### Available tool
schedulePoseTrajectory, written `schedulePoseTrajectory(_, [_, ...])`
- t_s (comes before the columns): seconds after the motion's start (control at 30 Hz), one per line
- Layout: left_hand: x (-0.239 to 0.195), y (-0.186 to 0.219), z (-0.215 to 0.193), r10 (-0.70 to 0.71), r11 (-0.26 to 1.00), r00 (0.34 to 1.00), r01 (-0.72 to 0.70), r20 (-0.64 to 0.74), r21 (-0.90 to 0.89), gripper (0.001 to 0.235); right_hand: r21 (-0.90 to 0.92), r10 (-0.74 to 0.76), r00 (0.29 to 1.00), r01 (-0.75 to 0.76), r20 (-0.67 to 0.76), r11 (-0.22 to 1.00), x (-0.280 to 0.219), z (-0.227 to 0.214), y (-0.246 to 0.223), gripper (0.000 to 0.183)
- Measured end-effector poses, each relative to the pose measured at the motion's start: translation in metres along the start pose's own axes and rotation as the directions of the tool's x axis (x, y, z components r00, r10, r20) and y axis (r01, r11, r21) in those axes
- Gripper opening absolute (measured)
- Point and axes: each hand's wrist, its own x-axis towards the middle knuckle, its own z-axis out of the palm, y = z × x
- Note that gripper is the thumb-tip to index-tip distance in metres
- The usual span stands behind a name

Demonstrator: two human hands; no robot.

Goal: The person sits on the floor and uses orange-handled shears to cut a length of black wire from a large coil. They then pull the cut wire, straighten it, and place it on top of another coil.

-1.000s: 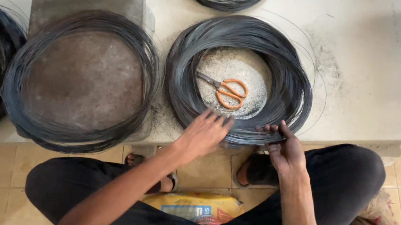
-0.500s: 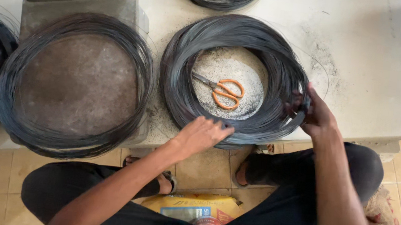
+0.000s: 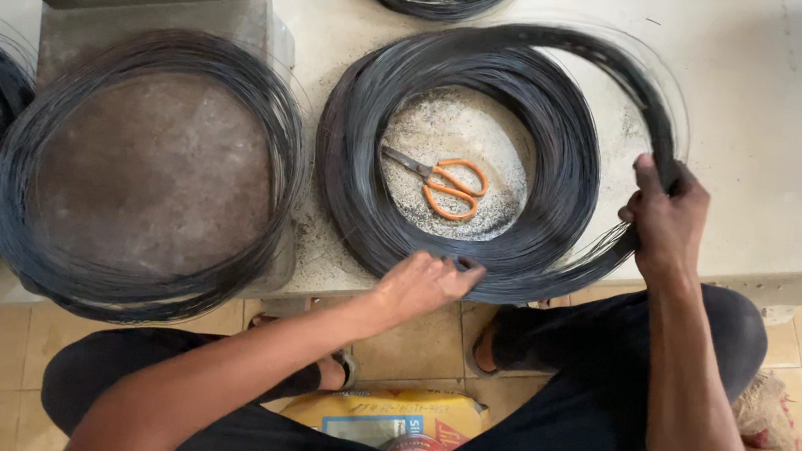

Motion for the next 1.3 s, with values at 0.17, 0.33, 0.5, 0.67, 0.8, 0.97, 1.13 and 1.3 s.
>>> schedulePoseTrajectory(0.17, [0.01, 0.004, 0.003, -0.014, 0.989, 0.999, 0.018, -0.031, 0.147, 0.019, -0.063, -0.021, 1.0, 0.021, 0.001, 0.998, -0.008, 0.003, -0.028, 0.02])
schedulePoseTrajectory(0.33, [0.017, 0.002, -0.016, 0.008, 1.0, 0.991, -0.007, 0.133, -0.011, 0.028, 0.195, 0.007, 0.995, -0.027, 0.101, 0.98, -0.027, 0.007, -0.064, 0.01])
schedulePoseTrajectory(0.5, [0.02, 0.004, -0.023, -0.037, 0.964, 0.99, 0.072, -0.139, 0.255, 0.008, 0.334, -0.159, 0.969, 0.089, 0.189, 0.938, -0.036, 0.01, -0.087, 0.025])
schedulePoseTrajectory(0.67, [0.016, 0.0, -0.002, 0.059, 0.998, 0.989, -0.055, 0.135, -0.033, 0.043, 0.382, -0.165, 0.966, 0.078, 0.199, 0.921, -0.034, 0.006, -0.075, 0.028])
schedulePoseTrajectory(0.8, [0.011, 0.007, 0.0, -0.006, 0.922, 1.0, 0.011, 0.014, -0.388, 0.039, 0.421, -0.185, 0.947, 0.06, 0.263, 0.905, -0.028, 0.0, -0.071, 0.029])
schedulePoseTrajectory(0.97, [0.001, -0.027, -0.045, -0.172, 0.796, 0.917, -0.087, -0.361, -0.598, 0.044, 0.422, -0.191, 0.92, 0.031, 0.343, 0.906, -0.022, -0.009, -0.057, 0.029])
schedulePoseTrajectory(1.13, [0.014, -0.106, -0.09, -0.725, 0.629, 0.616, 0.412, -0.307, -0.66, 0.025, 0.382, -0.175, 0.921, 0.031, 0.349, 0.924, -0.024, -0.013, -0.056, 0.03])
schedulePoseTrajectory(1.3, [0.03, -0.131, -0.088, -0.456, 0.886, 0.759, 0.342, -0.464, -0.312, 0.035, 0.484, -0.197, 0.887, -0.034, 0.418, 0.874, -0.014, -0.027, -0.041, 0.03])
